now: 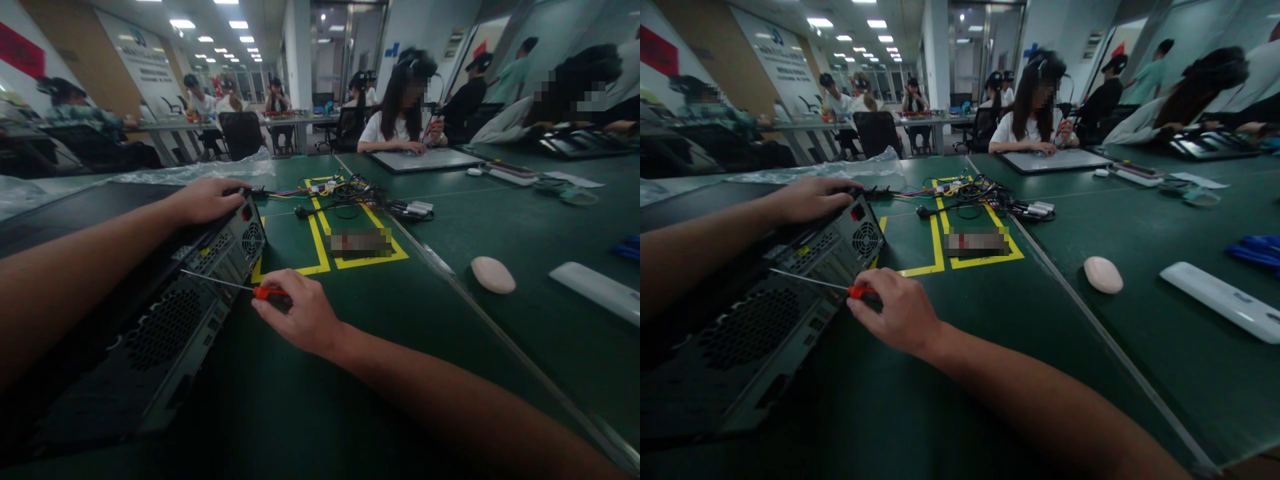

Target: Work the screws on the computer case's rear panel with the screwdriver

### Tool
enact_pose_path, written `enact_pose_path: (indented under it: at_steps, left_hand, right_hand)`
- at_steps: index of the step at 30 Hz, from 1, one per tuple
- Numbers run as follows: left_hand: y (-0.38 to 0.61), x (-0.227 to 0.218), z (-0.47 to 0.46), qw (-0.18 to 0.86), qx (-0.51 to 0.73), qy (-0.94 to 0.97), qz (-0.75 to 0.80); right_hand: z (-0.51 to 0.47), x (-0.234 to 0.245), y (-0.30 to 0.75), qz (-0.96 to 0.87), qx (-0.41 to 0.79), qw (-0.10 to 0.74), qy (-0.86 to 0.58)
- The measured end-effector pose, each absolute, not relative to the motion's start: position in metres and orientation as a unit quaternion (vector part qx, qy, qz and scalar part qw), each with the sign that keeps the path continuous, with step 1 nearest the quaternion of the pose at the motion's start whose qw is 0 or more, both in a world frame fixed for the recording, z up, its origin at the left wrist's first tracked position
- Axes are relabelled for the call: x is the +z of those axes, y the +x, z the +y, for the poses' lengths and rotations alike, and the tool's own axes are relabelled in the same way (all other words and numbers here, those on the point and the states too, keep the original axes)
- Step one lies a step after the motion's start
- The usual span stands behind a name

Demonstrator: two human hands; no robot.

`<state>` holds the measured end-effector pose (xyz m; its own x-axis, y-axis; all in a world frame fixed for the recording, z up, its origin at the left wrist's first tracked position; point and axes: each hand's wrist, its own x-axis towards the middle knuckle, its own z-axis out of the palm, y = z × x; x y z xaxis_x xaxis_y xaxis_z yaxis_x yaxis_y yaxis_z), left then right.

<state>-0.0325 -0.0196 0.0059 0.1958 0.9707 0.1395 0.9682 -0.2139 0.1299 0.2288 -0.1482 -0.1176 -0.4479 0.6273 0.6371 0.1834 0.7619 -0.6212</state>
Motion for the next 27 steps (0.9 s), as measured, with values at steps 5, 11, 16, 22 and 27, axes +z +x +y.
enact_pose_path:
  at_steps: [5,11,16,22,27]
  left_hand:
    - [-0.032,0.005,-0.019,0.008,0.098,0.773,0.626]
    - [-0.027,0.007,-0.022,0.0,0.085,0.775,0.627]
    - [-0.026,0.009,-0.024,-0.004,0.067,0.776,0.628]
    - [-0.024,0.009,-0.026,-0.003,0.075,0.77,0.634]
    - [-0.022,0.01,-0.027,-0.003,0.074,0.761,0.644]
  right_hand:
    - [-0.148,-0.119,0.228,-0.815,0.234,0.471,-0.243]
    - [-0.149,-0.118,0.229,-0.81,0.237,0.483,-0.234]
    - [-0.149,-0.116,0.23,-0.814,0.237,0.464,-0.258]
    - [-0.149,-0.118,0.229,-0.813,0.244,0.467,-0.248]
    - [-0.15,-0.12,0.228,-0.816,0.247,0.458,-0.251]
